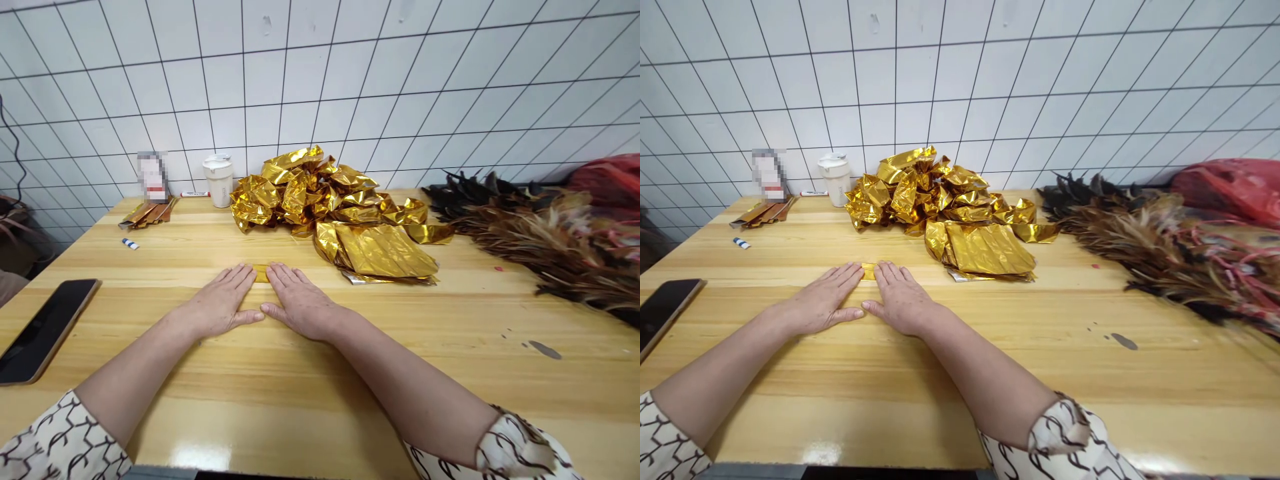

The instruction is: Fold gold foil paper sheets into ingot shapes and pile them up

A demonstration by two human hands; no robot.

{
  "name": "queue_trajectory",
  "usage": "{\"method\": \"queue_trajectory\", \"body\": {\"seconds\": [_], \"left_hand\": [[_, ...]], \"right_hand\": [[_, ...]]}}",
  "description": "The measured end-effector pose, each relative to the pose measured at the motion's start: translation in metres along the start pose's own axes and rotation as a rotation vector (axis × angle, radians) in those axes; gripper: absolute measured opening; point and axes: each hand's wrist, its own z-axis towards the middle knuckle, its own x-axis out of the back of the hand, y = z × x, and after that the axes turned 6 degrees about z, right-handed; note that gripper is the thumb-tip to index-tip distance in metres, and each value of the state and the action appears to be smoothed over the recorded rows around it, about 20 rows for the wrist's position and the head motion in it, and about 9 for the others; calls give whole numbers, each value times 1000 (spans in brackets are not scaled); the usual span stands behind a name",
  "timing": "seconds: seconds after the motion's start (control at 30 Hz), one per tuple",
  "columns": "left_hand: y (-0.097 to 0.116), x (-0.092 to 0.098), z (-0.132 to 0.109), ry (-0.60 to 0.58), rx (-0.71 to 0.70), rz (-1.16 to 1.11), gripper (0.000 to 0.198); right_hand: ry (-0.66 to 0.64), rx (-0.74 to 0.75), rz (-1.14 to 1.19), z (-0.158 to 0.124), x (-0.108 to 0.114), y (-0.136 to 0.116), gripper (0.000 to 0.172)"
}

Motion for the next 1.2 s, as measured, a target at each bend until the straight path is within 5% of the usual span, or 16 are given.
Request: {"method": "queue_trajectory", "body": {"seconds": [0.27,0.63,0.87,1.2], "left_hand": [[-2,-2,2,-32,-25,-91,87],[-2,-4,0,-4,-19,-75,92],[0,-3,4,94,2,-71,88],[11,-3,12,-11,-53,-130,93]], "right_hand": [[59,31,-71,0,0,-11,72],[-30,57,25,1,1,-8,75],[-7,53,-8,-4,4,-7,73],[-13,30,-23,-3,3,-7,71]]}}
